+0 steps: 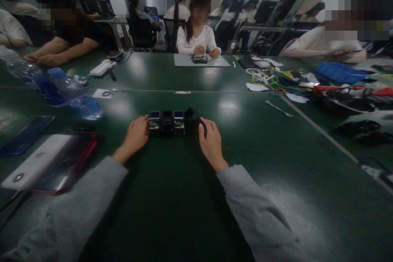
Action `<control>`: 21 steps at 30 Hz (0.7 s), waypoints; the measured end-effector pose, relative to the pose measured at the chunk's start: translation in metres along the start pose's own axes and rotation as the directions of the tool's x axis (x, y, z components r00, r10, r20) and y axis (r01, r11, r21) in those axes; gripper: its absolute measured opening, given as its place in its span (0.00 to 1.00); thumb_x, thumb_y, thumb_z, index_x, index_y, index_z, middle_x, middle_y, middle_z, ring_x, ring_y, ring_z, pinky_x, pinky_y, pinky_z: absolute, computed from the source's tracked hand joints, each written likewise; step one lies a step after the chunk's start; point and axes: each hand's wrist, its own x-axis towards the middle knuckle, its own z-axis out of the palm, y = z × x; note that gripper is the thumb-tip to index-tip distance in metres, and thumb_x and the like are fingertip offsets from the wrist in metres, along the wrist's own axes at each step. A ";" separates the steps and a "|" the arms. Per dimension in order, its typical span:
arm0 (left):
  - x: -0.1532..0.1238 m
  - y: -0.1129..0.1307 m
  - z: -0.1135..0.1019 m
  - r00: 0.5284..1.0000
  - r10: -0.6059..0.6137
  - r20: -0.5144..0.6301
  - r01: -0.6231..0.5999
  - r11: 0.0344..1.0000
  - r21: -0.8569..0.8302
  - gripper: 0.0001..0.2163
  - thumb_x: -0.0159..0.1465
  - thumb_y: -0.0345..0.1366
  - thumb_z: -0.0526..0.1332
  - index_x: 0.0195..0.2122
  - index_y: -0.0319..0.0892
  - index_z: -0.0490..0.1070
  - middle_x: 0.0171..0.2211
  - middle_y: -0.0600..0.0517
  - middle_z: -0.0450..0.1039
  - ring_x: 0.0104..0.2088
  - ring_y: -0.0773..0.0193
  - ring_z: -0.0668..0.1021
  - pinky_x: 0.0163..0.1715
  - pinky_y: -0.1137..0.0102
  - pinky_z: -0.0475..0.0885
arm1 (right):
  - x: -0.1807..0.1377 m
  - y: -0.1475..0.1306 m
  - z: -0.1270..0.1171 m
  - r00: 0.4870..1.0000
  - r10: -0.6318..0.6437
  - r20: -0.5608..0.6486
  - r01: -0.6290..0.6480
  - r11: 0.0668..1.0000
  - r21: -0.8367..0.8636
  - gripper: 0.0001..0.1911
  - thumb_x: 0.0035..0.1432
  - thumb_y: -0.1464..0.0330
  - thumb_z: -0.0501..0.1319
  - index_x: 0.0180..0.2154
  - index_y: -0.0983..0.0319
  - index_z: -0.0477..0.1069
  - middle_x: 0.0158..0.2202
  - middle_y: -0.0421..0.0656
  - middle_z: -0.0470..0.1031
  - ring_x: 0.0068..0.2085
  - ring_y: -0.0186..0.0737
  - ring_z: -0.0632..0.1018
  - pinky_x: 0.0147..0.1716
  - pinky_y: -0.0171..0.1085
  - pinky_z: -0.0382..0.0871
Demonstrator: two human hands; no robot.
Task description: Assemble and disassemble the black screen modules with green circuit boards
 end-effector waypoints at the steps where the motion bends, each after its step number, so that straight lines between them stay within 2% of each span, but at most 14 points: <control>1: 0.000 0.001 -0.001 1.000 -0.002 -0.002 0.002 1.000 0.000 0.26 0.60 0.27 0.52 0.62 0.37 0.57 0.65 0.42 0.57 0.65 0.49 0.59 0.63 0.48 0.55 | 0.001 0.002 0.000 1.000 0.011 -0.018 -0.011 1.000 0.002 0.21 0.68 0.59 0.45 0.54 0.61 0.67 0.49 0.50 0.70 0.51 0.47 0.71 0.52 0.50 0.66; 9: 0.000 0.001 -0.001 1.000 -0.007 0.007 0.007 1.000 0.002 0.26 0.61 0.27 0.52 0.62 0.37 0.57 0.65 0.42 0.56 0.65 0.49 0.59 0.64 0.48 0.54 | 0.000 0.010 0.003 0.994 0.031 -0.109 -0.040 0.996 -0.075 0.25 0.67 0.55 0.47 0.57 0.63 0.62 0.52 0.53 0.67 0.54 0.51 0.68 0.53 0.55 0.64; 13: 0.000 0.000 0.000 1.000 -0.002 0.004 0.002 1.000 0.005 0.26 0.61 0.27 0.53 0.62 0.36 0.57 0.65 0.42 0.56 0.65 0.49 0.59 0.64 0.49 0.54 | -0.001 0.011 0.002 0.998 0.030 -0.059 -0.034 0.997 -0.075 0.32 0.64 0.53 0.53 0.61 0.67 0.56 0.55 0.57 0.64 0.56 0.54 0.68 0.53 0.54 0.66; 17: -0.001 0.000 0.000 1.000 -0.002 -0.009 0.002 1.000 0.007 0.25 0.61 0.27 0.52 0.61 0.37 0.58 0.65 0.42 0.56 0.65 0.49 0.59 0.63 0.48 0.55 | -0.005 0.005 0.003 0.999 0.038 -0.009 -0.038 0.998 -0.053 0.30 0.63 0.55 0.53 0.60 0.67 0.58 0.52 0.57 0.67 0.52 0.54 0.72 0.50 0.55 0.70; 19: -0.001 -0.001 0.000 1.000 0.003 -0.013 -0.003 1.000 0.004 0.25 0.61 0.27 0.52 0.61 0.36 0.58 0.65 0.41 0.56 0.65 0.49 0.59 0.63 0.48 0.55 | -0.008 0.002 -0.002 1.000 0.022 -0.001 -0.022 0.999 -0.042 0.30 0.63 0.55 0.54 0.59 0.67 0.60 0.51 0.56 0.69 0.50 0.53 0.73 0.49 0.55 0.70; 21: -0.001 -0.001 -0.001 1.000 0.004 -0.014 -0.004 1.000 -0.003 0.25 0.61 0.27 0.52 0.61 0.36 0.58 0.65 0.41 0.56 0.65 0.49 0.59 0.63 0.48 0.55 | -0.011 0.008 -0.019 0.999 0.008 -0.043 -0.010 0.999 -0.052 0.31 0.62 0.53 0.55 0.58 0.67 0.61 0.51 0.56 0.70 0.50 0.53 0.74 0.49 0.55 0.70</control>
